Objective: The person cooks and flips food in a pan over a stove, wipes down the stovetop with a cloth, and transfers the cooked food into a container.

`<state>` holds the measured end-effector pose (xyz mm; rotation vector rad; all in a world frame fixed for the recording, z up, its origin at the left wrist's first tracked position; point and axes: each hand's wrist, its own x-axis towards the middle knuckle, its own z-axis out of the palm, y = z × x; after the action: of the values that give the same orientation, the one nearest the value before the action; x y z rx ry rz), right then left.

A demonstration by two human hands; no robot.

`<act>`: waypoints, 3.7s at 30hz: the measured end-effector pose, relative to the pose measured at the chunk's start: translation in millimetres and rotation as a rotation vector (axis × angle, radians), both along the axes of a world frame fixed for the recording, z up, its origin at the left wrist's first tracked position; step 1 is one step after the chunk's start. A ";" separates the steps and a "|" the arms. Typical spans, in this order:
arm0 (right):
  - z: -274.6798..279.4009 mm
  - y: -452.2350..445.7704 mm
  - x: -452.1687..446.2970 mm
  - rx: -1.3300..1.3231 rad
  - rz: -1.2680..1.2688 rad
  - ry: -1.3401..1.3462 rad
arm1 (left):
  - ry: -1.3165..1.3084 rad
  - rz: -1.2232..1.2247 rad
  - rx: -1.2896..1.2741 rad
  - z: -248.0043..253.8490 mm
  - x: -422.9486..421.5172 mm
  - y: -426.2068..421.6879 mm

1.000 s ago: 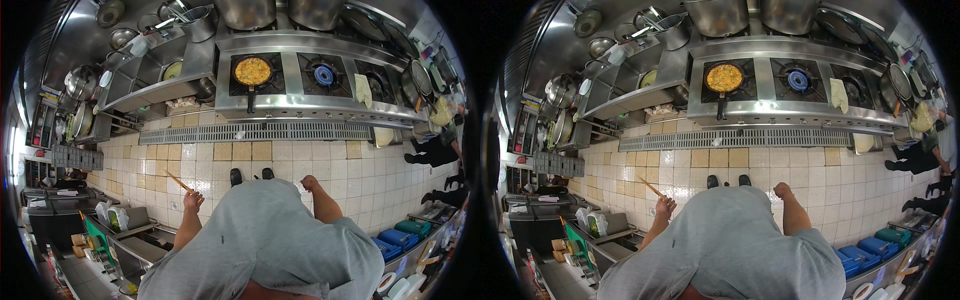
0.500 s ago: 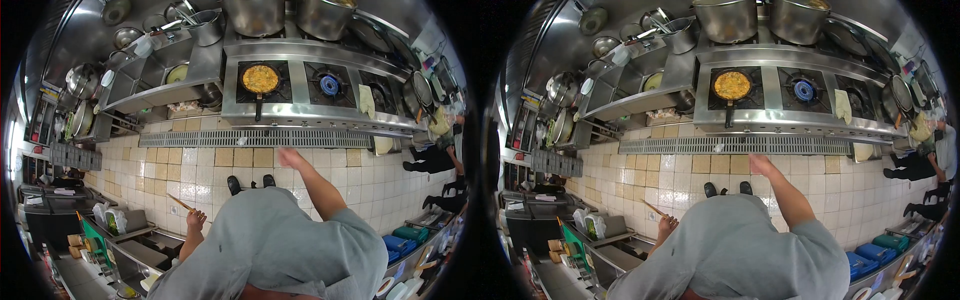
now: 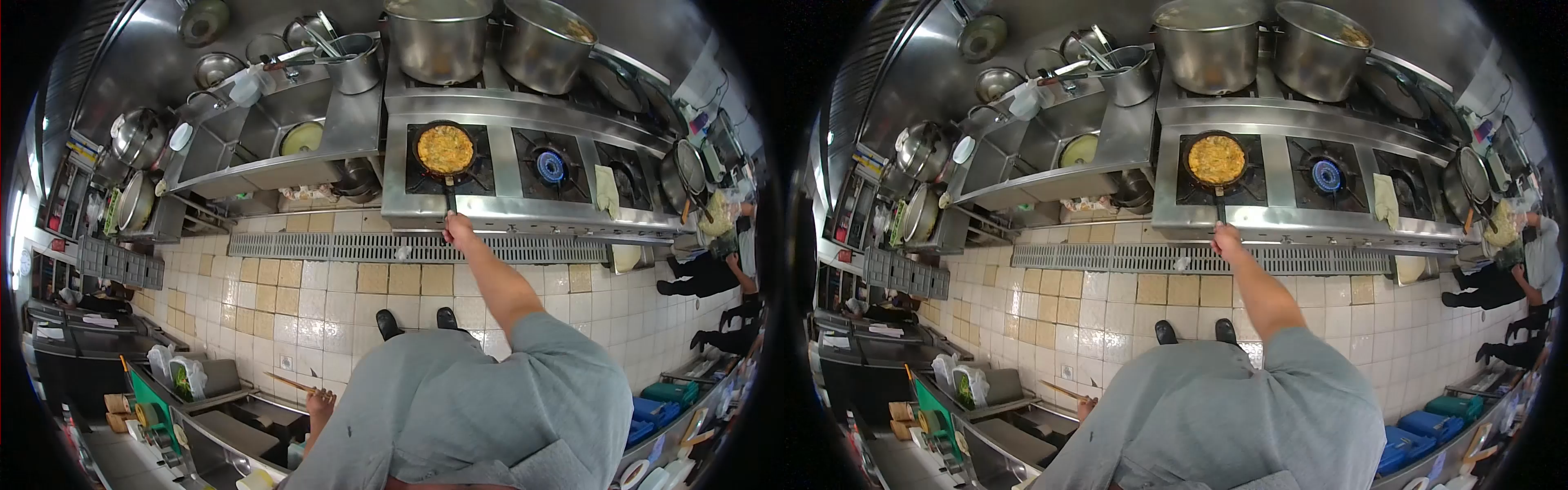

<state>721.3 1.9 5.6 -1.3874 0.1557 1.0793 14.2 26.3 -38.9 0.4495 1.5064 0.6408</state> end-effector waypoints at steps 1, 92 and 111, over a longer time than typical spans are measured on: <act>11.7 -4.6 0.8 -0.036 0.075 -0.029 | -0.029 -0.006 -0.009 -20.7 -17.9 1.5; -113.2 -249.9 -106.9 -0.635 0.922 -0.756 | 0.203 -0.259 -0.007 35.6 115.0 58.7; -101.2 -249.4 -91.3 -0.671 0.816 -0.478 | 0.147 -0.189 -0.007 41.8 156.7 70.7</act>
<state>630.0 -247.5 -95.5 -2.3897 -0.4851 1.3653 170.9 97.1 2.9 0.6365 1.5822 0.4618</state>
